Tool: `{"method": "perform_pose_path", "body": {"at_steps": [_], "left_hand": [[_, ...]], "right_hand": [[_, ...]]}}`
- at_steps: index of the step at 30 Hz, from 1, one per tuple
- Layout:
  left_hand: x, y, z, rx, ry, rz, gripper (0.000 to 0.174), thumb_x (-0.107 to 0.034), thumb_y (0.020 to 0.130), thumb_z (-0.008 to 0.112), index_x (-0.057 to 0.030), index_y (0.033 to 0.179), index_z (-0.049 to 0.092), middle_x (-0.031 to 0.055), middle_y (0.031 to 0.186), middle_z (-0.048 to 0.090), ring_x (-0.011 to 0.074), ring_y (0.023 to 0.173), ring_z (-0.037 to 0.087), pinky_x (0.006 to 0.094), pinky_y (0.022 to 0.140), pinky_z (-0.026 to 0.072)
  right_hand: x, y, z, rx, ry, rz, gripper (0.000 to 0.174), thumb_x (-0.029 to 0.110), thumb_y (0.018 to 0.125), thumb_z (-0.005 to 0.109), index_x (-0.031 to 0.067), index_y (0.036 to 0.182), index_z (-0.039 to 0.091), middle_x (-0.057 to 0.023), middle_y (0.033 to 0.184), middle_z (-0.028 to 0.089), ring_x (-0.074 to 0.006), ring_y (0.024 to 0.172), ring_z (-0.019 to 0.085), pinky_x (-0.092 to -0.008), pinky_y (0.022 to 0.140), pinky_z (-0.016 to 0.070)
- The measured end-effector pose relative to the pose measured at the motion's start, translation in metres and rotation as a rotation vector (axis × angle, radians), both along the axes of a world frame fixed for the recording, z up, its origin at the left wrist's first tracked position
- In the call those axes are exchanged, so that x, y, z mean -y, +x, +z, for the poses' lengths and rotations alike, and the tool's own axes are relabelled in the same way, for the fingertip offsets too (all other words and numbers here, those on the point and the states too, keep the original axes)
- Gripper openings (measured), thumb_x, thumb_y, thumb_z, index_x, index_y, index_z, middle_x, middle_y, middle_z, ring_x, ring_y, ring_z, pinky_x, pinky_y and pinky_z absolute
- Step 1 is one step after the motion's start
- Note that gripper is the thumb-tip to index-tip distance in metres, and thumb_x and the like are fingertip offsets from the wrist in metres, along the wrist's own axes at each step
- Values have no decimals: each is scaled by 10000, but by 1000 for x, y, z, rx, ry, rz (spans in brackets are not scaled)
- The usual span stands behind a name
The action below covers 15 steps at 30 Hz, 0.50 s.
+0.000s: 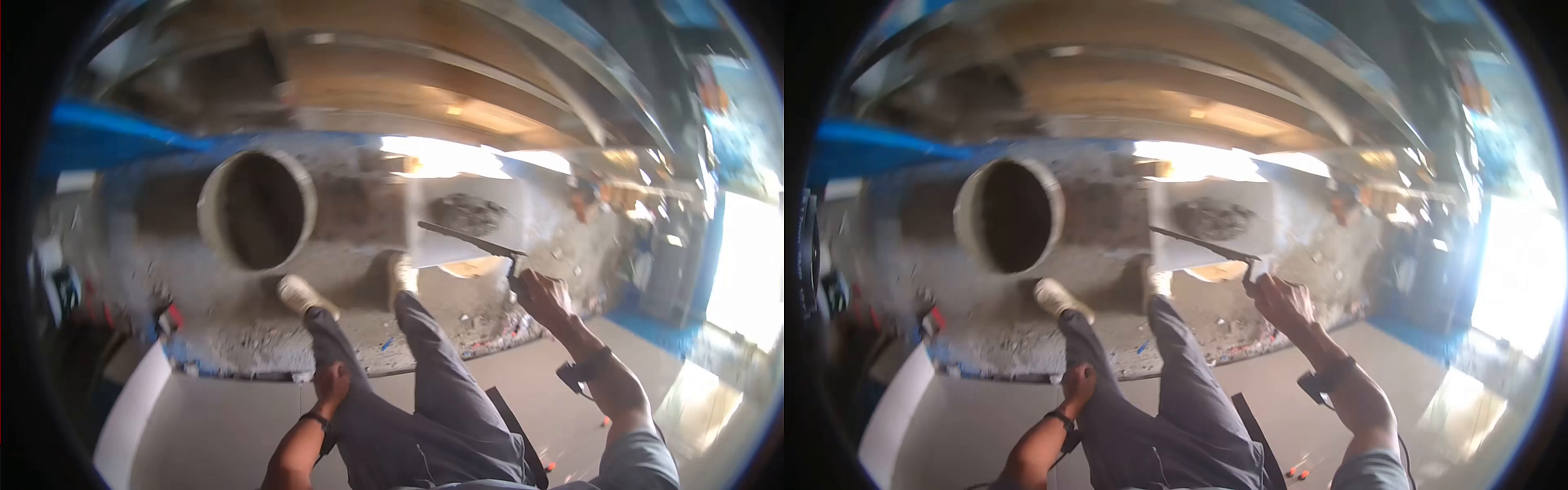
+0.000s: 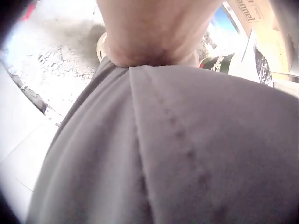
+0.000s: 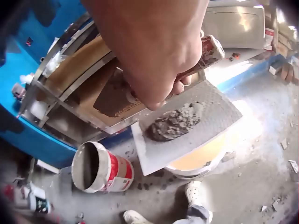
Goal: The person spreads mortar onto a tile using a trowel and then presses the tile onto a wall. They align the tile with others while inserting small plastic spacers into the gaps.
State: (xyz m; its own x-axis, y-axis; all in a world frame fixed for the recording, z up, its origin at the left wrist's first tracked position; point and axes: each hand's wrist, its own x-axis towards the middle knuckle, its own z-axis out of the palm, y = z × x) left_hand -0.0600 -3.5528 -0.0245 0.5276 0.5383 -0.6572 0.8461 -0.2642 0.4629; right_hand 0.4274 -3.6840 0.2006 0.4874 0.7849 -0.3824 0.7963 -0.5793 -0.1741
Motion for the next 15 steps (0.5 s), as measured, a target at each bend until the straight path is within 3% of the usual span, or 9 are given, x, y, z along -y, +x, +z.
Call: {"method": "perform_pose_path", "body": {"at_steps": [3, 5, 6, 8, 10, 12, 13, 15], "left_hand": [[-25, -12, 9, 15, -23, 47, 146, -232, 822, 612, -105, 848, 680, 161, 808, 682, 376, 797, 660, 480, 701, 514], [-51, -15, 19, -57, -86, 93, 147, -251, 830, 614, -123, 870, 674, 162, 818, 684, 379, 808, 660, 477, 705, 517], [-60, -24, 15, -70, -86, 121, 147, -251, 830, 614, -123, 870, 674, 162, 818, 684, 379, 808, 660, 477, 705, 517], [-74, -39, 8, -1, -136, 144, 154, -259, 838, 608, -127, 896, 663, 154, 834, 687, 376, 809, 658, 466, 717, 521], [-89, -48, 14, 22, -169, 201, 162, -263, 841, 606, -126, 908, 660, 148, 849, 690, 369, 817, 660, 463, 727, 522], [-107, -57, 21, 17, -216, 253, 177, -254, 855, 589, -108, 919, 667, 132, 907, 700, 348, 871, 664, 453, 770, 519], [-116, -64, 19, 23, -229, 274, 177, -254, 855, 589, -108, 919, 667, 132, 907, 700, 348, 871, 664, 453, 770, 519], [-125, -79, 17, 133, -246, 459, 181, -228, 865, 577, -96, 927, 683, 129, 941, 702, 334, 908, 661, 443, 812, 511]], "right_hand": [[-109, -34, -14, -6, 87, 198, 132, 146, 818, 649, 118, 893, 544, -88, 757, 621, -319, 638, 637, -445, 544, 500], [-191, -62, -50, 18, 59, 358, 85, 134, 876, 555, 89, 948, 569, -104, 789, 631, -330, 663, 648, -447, 558, 525], [-240, -75, -70, 28, -109, 477, 173, 122, 894, 506, 96, 1043, 590, -111, 812, 640, -303, 720, 674, -452, 586, 539], [-334, -110, -103, -7, -180, 651, 217, 129, 881, 530, 105, 1075, 623, -115, 846, 664, -285, 769, 690, -427, 609, 547], [-401, -136, -173, 90, -224, 708, 210, 125, 866, 564, 97, 1048, 665, -91, 893, 687, -267, 795, 702, -393, 620, 552], [-450, -147, -229, 80, -108, 924, 100, 72, 800, 607, 50, 887, 650, -86, 745, 687, -289, 738, 707, -412, 601, 549], [-470, -156, -260, 80, -122, 947, 100, 72, 800, 607, 50, 887, 650, -86, 745, 687, -289, 738, 707, -412, 601, 549], [-488, -177, -319, 346, -493, 949, 201, 89, 787, 649, 53, 982, 679, -100, 818, 713, -285, 786, 717, -408, 643, 567]]}}
